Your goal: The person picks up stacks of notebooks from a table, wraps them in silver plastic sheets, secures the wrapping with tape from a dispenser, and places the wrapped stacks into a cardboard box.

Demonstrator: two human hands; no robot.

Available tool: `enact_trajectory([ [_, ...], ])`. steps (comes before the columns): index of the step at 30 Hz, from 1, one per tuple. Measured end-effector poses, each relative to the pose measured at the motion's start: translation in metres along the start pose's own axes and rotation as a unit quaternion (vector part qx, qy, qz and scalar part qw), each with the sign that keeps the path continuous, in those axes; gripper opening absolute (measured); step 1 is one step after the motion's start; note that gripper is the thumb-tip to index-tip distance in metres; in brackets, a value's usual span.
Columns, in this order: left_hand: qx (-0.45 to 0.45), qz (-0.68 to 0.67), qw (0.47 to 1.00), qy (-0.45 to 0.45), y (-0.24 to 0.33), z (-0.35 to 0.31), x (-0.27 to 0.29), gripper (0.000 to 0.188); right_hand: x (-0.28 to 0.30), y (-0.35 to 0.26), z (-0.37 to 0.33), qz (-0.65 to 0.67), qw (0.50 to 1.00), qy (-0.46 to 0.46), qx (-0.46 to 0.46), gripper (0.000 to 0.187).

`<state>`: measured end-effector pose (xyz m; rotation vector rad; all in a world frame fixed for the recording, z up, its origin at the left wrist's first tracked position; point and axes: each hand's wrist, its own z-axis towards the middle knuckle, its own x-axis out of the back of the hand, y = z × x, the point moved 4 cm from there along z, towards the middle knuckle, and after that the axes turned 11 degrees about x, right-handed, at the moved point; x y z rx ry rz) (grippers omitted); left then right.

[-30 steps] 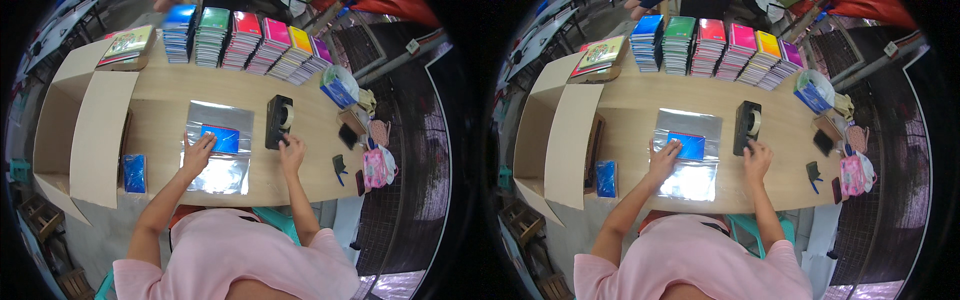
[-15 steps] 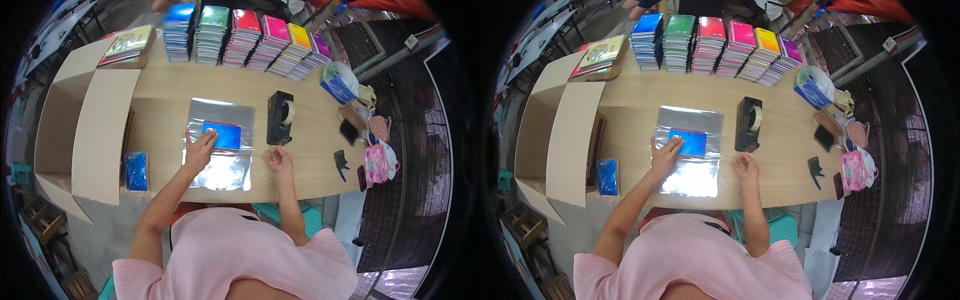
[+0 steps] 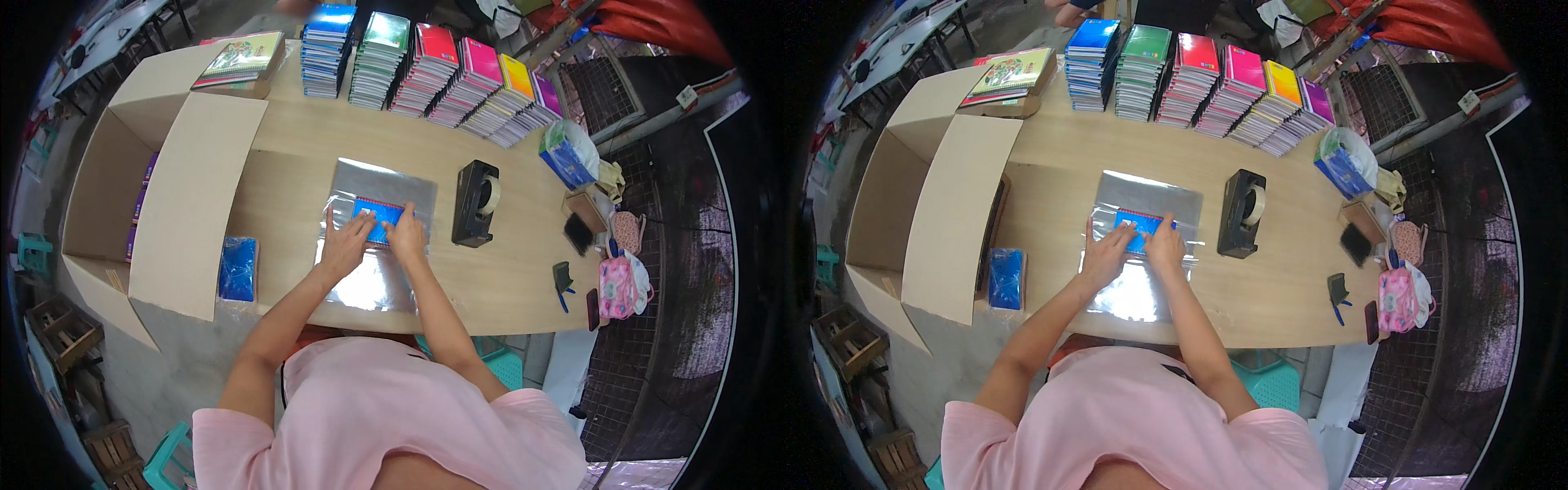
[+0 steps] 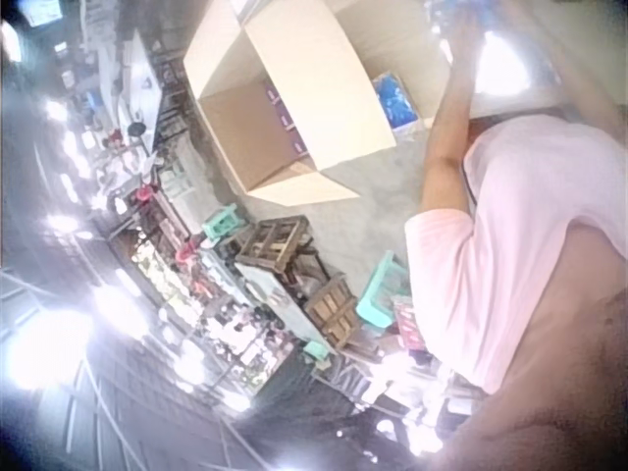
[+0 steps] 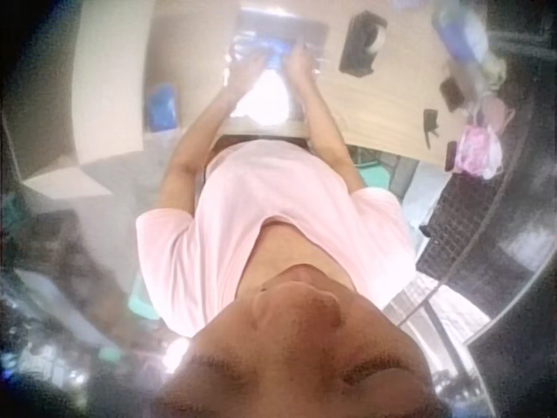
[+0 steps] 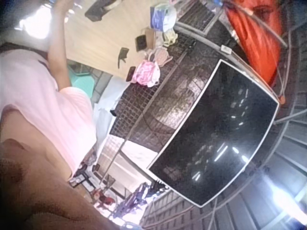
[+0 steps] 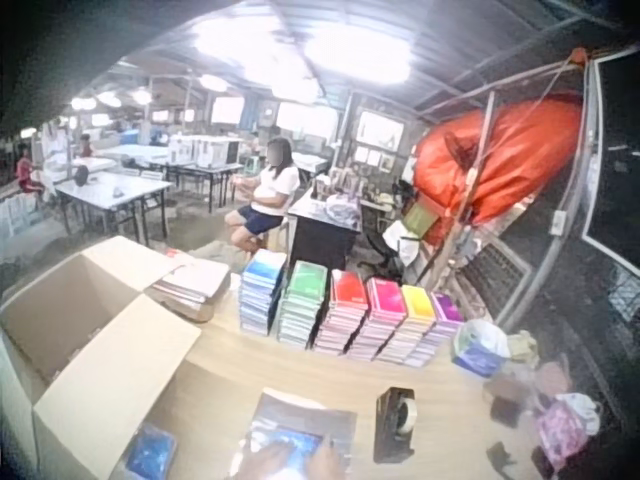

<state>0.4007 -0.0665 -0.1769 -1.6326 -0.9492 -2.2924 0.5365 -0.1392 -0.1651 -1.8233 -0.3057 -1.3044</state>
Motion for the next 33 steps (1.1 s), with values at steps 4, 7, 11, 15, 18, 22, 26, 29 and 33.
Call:
enact_trajectory([
  [4, -0.014, -0.025, 0.999, -0.043, 0.012, 0.005, 0.032, 0.060, 0.021, 0.002, -0.004, -0.045, 0.994, -0.093, -0.028, 0.091],
  [7, 0.053, 0.051, 0.997, 0.019, -0.011, 0.005, 0.035, 0.063, 0.028, 0.020, -0.007, -0.078, 0.979, -0.185, 0.033, 0.101],
  [11, 0.296, -0.160, 0.938, 0.078, -0.054, -0.048, 0.020, 0.063, 0.058, 0.028, -0.004, 0.004, 0.977, -0.087, 0.195, 0.112],
  [15, 0.482, -0.706, 0.493, -0.165, 0.009, -0.069, -0.047, 0.064, 0.025, 0.002, 0.060, -0.056, 0.945, -0.101, 0.304, 0.107],
  [18, 0.462, -0.754, 0.442, -0.152, 0.028, -0.025, -0.054, 0.062, -0.011, 0.015, 0.094, 0.093, 0.926, -0.216, 0.297, 0.099],
  [22, 0.287, -0.684, 0.662, 0.109, 0.056, -0.014, -0.011, 0.089, 0.027, 0.009, 0.037, 0.350, 0.895, -0.071, 0.266, 0.095],
  [26, 0.160, -0.467, 0.867, 0.070, 0.061, -0.012, 0.014, 0.111, 0.031, 0.018, -0.010, 0.490, 0.847, -0.023, 0.207, 0.096],
  [29, 0.149, -0.475, 0.866, 0.043, 0.046, -0.013, -0.019, 0.113, 0.016, 0.021, -0.013, 0.487, 0.853, -0.022, 0.187, 0.098],
  [33, 0.157, -0.339, 0.923, 0.091, 0.055, -0.012, -0.012, 0.108, 0.028, 0.044, -0.013, 0.463, 0.852, 0.098, 0.223, 0.086],
])
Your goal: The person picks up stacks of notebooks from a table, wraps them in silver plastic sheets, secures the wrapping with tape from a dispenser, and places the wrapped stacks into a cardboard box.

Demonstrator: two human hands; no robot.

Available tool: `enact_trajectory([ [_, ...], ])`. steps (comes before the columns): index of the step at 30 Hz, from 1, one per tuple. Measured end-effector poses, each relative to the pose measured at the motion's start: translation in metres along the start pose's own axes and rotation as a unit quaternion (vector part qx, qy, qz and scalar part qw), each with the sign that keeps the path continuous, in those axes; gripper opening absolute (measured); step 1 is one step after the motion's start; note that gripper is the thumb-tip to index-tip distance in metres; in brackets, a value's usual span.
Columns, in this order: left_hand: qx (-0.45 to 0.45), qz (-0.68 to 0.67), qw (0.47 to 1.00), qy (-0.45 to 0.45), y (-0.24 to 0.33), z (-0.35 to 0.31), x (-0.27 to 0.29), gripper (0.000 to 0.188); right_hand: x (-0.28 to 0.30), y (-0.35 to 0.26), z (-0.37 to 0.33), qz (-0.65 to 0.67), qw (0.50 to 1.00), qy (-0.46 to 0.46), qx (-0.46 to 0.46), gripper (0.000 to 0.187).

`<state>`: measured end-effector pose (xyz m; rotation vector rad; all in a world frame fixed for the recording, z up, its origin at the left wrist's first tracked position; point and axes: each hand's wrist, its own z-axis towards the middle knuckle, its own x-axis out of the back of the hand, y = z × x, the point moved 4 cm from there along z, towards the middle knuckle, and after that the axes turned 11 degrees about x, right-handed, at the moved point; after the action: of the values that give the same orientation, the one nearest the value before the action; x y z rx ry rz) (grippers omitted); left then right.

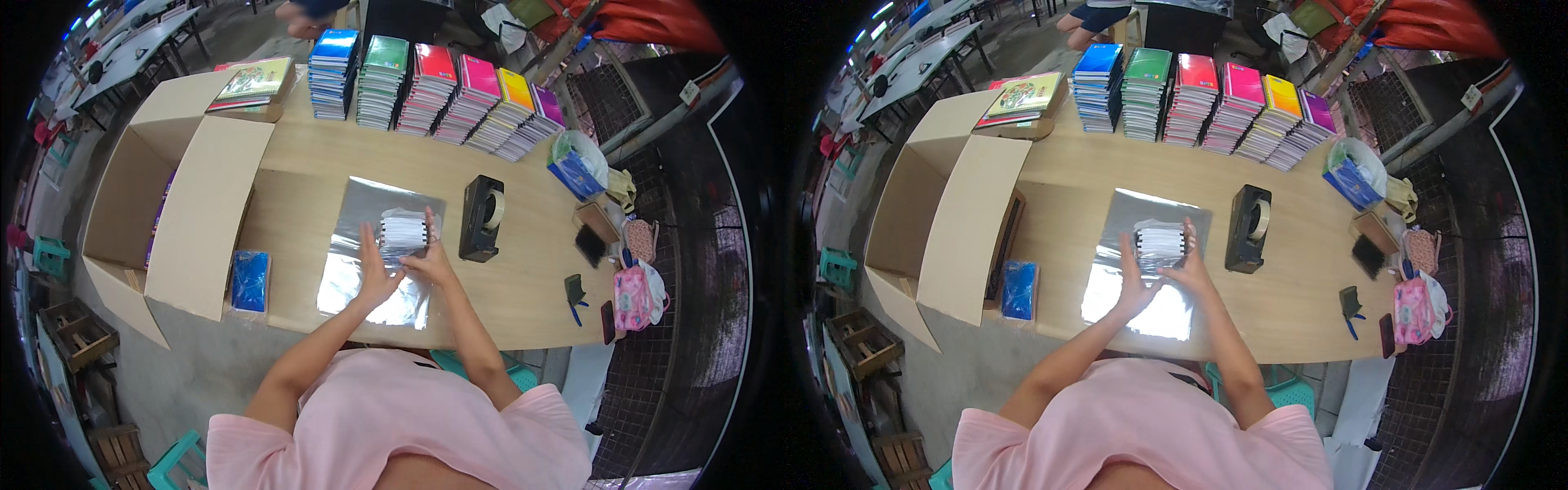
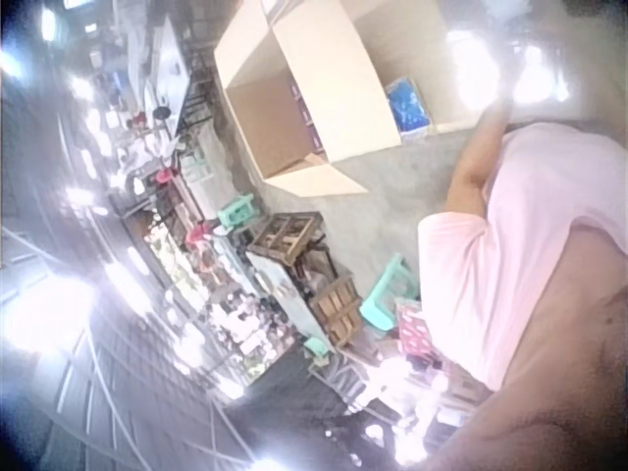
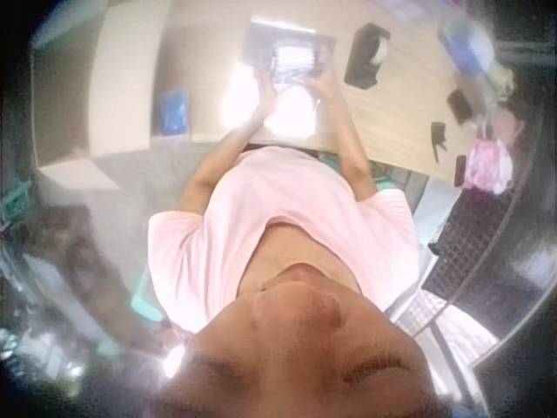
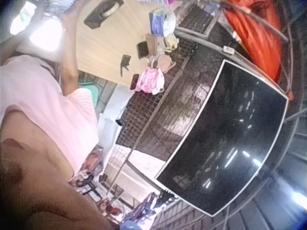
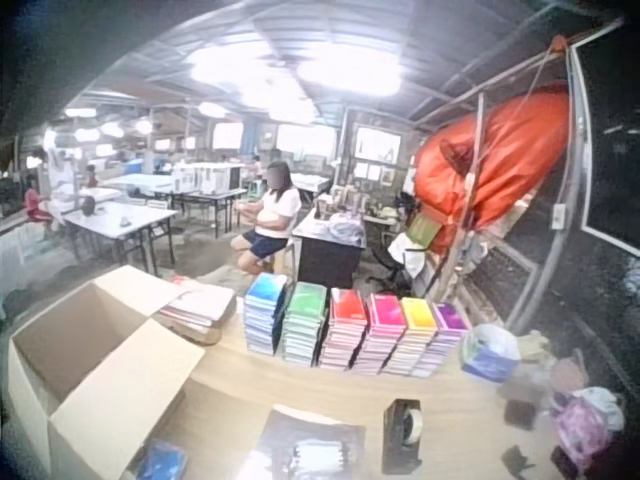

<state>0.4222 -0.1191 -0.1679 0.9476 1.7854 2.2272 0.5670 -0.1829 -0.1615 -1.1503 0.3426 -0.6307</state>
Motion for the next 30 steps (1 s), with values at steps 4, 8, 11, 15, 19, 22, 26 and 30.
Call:
enact_trajectory([
  [4, -0.086, 0.012, 0.994, 0.072, 0.014, -0.005, 0.043, 0.078, 0.038, -0.098, 0.041, -0.221, 0.955, -0.146, 0.134, 0.064],
  [8, -0.207, 0.063, 0.976, -0.011, 0.006, 0.008, 0.053, 0.075, 0.019, -0.125, 0.072, -0.372, 0.818, -0.395, 0.190, 0.031],
  [11, -0.247, 0.184, 0.945, -0.108, 0.022, 0.023, 0.060, 0.069, 0.024, -0.100, 0.085, -0.398, 0.760, -0.462, 0.225, 0.018],
  [15, -0.261, 0.201, 0.936, -0.124, 0.030, 0.033, 0.080, 0.067, 0.010, -0.099, 0.097, -0.342, 0.764, -0.494, 0.234, 0.008],
  [19, -0.278, 0.241, 0.916, -0.159, 0.029, 0.035, 0.079, 0.073, 0.006, -0.095, 0.099, -0.346, 0.736, -0.523, 0.255, 0.007],
  [22, -0.324, 0.297, 0.879, -0.187, 0.030, 0.040, 0.076, 0.078, 0.006, -0.092, 0.099, -0.353, 0.734, -0.522, 0.252, 0.007],
  [26, -0.329, 0.364, 0.820, -0.297, 0.050, 0.060, 0.069, 0.087, 0.007, -0.077, 0.099, -0.343, 0.747, -0.526, 0.221, 0.008],
  [30, -0.310, 0.404, 0.794, -0.333, 0.048, 0.071, 0.068, 0.090, -0.019, -0.086, 0.098, -0.347, 0.734, -0.509, 0.286, 0.011],
])
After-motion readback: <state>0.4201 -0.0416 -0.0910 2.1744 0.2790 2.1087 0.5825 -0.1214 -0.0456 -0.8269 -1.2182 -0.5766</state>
